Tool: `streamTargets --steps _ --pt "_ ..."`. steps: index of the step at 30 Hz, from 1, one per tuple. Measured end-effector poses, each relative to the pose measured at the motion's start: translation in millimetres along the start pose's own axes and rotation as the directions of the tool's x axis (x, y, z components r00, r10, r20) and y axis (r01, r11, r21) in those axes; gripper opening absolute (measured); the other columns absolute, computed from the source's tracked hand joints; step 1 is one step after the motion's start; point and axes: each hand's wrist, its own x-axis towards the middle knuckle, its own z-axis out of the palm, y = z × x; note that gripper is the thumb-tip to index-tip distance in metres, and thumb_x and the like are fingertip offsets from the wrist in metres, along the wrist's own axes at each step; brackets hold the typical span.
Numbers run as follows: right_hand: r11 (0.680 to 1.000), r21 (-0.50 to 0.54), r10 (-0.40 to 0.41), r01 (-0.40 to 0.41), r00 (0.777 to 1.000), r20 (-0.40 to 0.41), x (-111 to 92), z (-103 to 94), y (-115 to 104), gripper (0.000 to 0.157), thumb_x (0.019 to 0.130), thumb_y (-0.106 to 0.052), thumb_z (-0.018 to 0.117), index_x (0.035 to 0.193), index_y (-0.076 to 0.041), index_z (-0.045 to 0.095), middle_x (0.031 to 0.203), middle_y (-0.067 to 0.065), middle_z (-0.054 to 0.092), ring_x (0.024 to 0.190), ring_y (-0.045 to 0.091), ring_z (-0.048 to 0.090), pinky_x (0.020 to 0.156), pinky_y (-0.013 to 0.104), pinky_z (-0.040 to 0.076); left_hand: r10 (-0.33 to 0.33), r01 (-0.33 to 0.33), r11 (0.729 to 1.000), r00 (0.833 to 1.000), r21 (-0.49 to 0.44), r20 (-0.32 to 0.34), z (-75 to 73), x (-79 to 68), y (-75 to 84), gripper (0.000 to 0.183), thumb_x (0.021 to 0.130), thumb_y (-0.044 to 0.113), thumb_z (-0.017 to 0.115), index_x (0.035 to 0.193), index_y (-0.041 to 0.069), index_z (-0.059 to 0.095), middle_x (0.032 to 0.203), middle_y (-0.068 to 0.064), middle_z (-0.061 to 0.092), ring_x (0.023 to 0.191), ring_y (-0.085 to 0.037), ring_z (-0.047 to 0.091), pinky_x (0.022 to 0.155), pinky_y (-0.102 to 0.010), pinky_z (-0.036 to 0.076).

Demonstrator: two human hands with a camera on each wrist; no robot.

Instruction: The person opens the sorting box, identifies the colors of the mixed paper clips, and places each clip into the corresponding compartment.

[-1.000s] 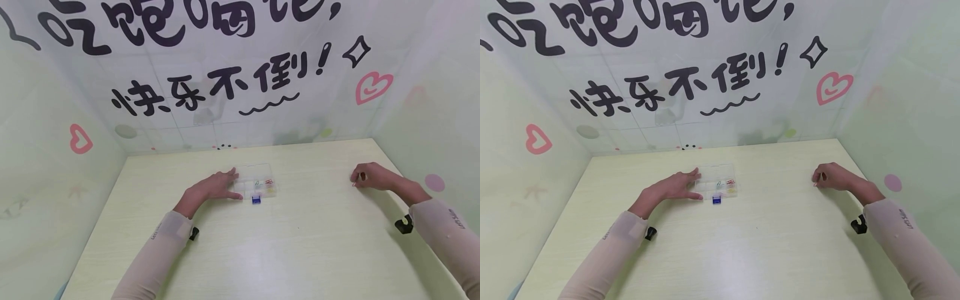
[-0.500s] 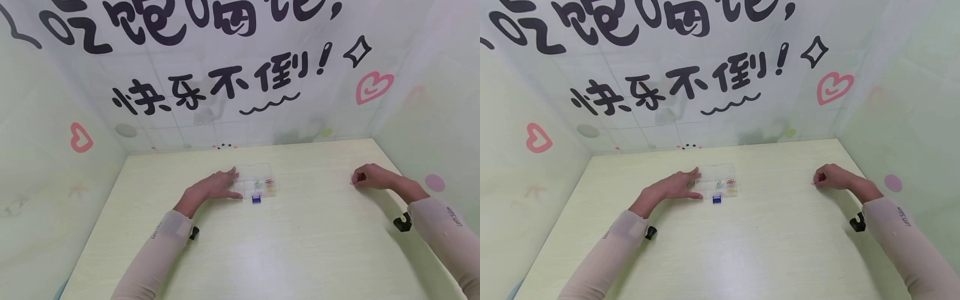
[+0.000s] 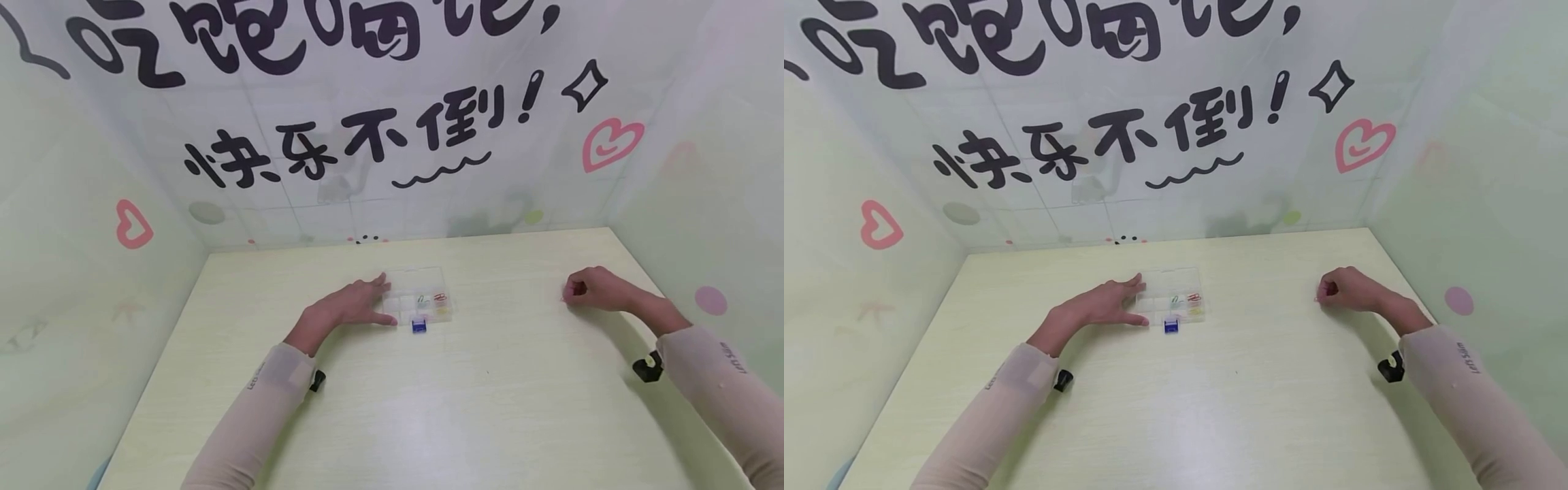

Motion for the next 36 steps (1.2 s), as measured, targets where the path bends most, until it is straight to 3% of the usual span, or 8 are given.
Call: streamTargets --steps 7,15,36 --pt "0.996 -0.008 -0.084 0.084 0.995 -0.053 10 2.3 -13 0.022 0.09 0.002 0.079 0.08 -0.016 0.07 0.075 -0.011 0.063 0.072 0.002 0.053 0.067 0.024 0.048 0.012 -0.012 1.0 1.0 -0.005 -0.002 0.9 -0.2 -0.5 0.099 0.094 0.061 0.073 0.166 0.007 0.032 0.176 -0.013 0.018 0.158 -0.04 0.029 0.126 -0.052 0.031" --pt "0.989 -0.01 -0.146 0.146 0.988 -0.051 24 5.7 -31 0.023 0.091 0.003 0.076 0.081 -0.017 0.069 0.076 -0.013 0.063 0.073 0.001 0.056 0.068 0.024 0.05 0.013 -0.013 1.0 1.0 -0.012 -0.001 -0.6 -0.2 0.4 0.098 0.095 0.061 0.073 0.167 0.008 0.032 0.176 -0.012 0.018 0.157 -0.04 0.029 0.125 -0.053 0.032" --pt "0.957 0.001 -0.29 0.29 0.957 -0.018 63 14.4 -109 0.017 0.095 -0.002 0.076 0.085 -0.014 0.07 0.08 -0.011 0.065 0.076 0.007 0.058 0.07 0.029 0.053 0.022 -0.022 1.0 1.0 -0.015 -0.017 2.2 -0.9 0.2 0.097 0.095 0.06 0.073 0.166 0.006 0.033 0.175 -0.014 0.018 0.157 -0.04 0.03 0.125 -0.052 0.033"
